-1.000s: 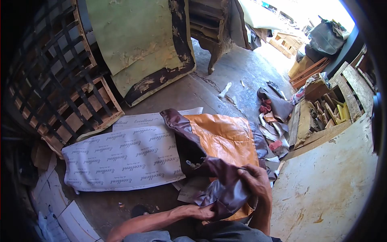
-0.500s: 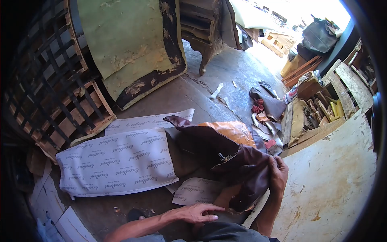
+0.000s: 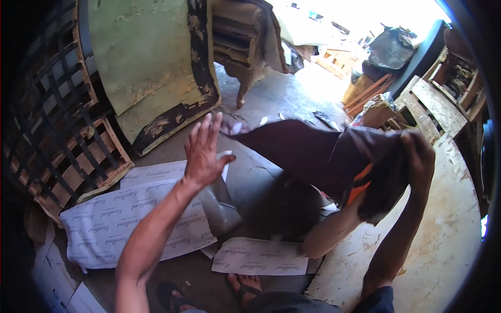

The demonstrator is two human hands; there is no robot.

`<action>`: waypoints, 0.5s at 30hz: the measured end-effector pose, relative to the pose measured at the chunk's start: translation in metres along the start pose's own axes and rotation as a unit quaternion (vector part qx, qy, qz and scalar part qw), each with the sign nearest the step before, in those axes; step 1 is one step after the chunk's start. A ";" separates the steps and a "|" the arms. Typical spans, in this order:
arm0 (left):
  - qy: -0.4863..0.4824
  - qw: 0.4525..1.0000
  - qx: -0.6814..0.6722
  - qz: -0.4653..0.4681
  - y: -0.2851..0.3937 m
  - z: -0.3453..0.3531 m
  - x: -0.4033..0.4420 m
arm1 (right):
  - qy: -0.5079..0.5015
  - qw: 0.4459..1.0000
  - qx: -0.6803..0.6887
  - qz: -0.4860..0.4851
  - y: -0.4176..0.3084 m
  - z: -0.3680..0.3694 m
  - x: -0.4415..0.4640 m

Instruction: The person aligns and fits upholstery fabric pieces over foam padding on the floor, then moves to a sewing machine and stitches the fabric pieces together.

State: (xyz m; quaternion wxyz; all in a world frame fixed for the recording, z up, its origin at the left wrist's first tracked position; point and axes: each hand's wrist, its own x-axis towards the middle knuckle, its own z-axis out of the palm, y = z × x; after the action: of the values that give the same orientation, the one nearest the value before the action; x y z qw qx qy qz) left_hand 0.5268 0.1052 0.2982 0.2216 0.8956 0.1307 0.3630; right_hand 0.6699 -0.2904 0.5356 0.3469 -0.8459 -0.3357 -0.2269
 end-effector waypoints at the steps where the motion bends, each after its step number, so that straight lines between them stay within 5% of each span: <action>1: -0.002 0.999 0.043 0.029 -0.001 -0.002 0.019 | 0.004 1.000 -0.015 -0.004 0.002 -0.013 0.017; 5: 0.091 0.978 0.000 0.189 0.010 -0.027 0.082 | 0.010 0.997 -0.053 -0.049 0.000 -0.042 0.076; 8: 0.056 0.984 -0.128 0.106 0.056 -0.071 0.098 | 0.019 0.983 -0.165 -0.075 0.017 -0.073 0.119; 15: 0.066 0.958 -0.210 0.183 0.156 -0.179 0.084 | 0.125 0.929 -0.330 -0.107 0.020 -0.110 0.228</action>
State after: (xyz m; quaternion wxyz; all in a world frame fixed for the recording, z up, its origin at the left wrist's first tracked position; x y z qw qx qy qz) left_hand 0.4709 0.0573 0.5385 0.3252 0.8114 -0.0998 0.4752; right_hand 0.8211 -0.2894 0.7397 0.0610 -0.8362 -0.2843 -0.4649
